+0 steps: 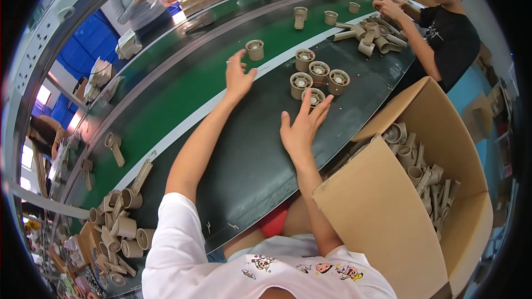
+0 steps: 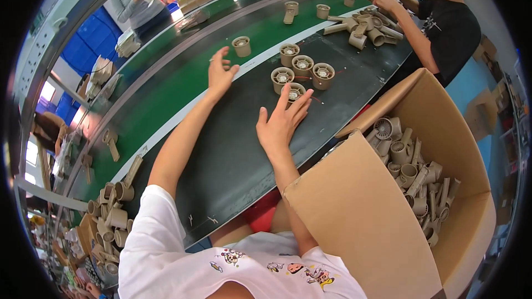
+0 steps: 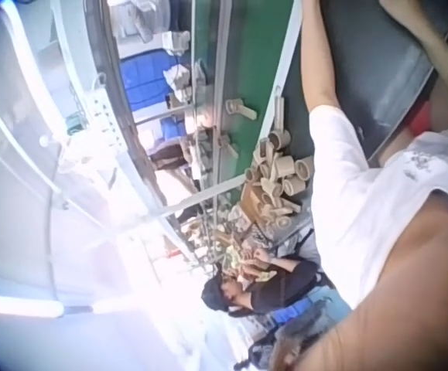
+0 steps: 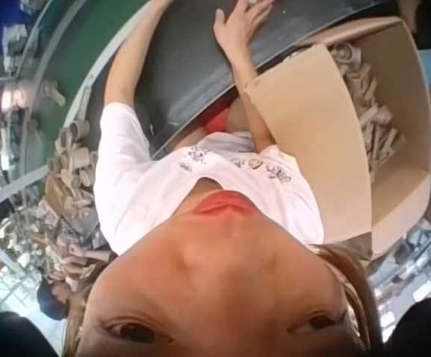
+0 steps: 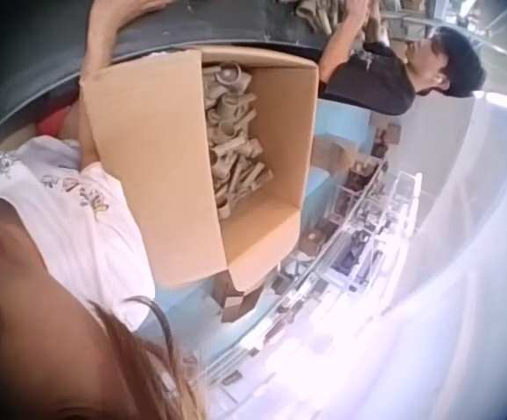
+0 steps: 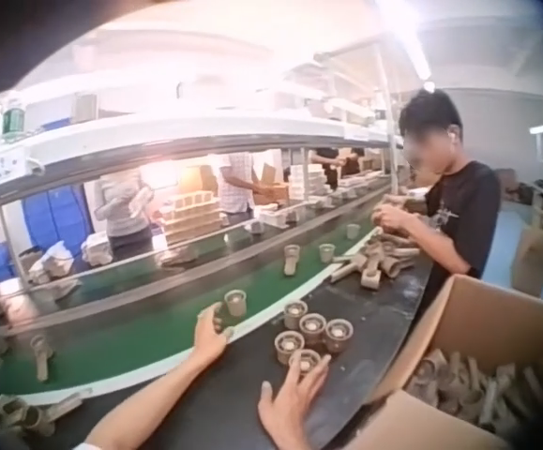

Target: The person assembles portable fans by hand on a factory production conveyor belt, attaching fan motors and wires into fan casings and securing them with a small screwdriver.

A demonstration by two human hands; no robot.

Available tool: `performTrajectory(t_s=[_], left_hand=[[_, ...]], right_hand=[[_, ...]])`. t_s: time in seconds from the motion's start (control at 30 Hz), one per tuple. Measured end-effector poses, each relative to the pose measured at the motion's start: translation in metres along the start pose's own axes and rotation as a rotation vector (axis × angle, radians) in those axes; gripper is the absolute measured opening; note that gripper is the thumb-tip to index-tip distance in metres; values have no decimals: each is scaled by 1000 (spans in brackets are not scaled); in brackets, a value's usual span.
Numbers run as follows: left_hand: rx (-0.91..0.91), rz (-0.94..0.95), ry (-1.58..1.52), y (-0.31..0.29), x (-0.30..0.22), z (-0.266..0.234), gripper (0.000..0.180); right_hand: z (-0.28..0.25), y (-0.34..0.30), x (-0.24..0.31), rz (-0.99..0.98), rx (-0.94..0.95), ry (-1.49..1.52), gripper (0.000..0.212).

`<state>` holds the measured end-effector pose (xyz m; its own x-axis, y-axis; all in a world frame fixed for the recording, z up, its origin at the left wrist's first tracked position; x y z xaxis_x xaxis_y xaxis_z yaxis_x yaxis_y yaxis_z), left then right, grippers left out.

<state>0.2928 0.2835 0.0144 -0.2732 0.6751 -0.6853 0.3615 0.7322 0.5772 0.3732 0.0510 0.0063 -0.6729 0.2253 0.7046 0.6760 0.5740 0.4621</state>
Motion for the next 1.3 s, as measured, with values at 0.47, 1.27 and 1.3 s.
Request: performTrajectory(t_s=[0.47, 1.27, 1.3], left_hand=[[264, -134, 447, 66, 44, 34, 96], [630, 329, 251, -77, -87, -8, 41], [688, 294, 144, -72, -93, -10, 45]], right_hand=[[-6, -1, 3, -7, -1, -66, 82], [-1, -18, 42, -632, 242, 256, 87], [-3, -17, 42, -631, 210, 215, 86]])
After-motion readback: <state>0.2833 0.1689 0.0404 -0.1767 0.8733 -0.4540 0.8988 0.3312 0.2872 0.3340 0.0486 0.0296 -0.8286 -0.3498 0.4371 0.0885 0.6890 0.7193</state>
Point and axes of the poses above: each hand's wrist, its own y-axis towards the middle knuckle, its own z-axis out of the palm, x = y × z, the point moved 4 cm from there along y, towards the middle knuckle, and after that the axes turned 1 degree about -y, right-handed, at the moved point
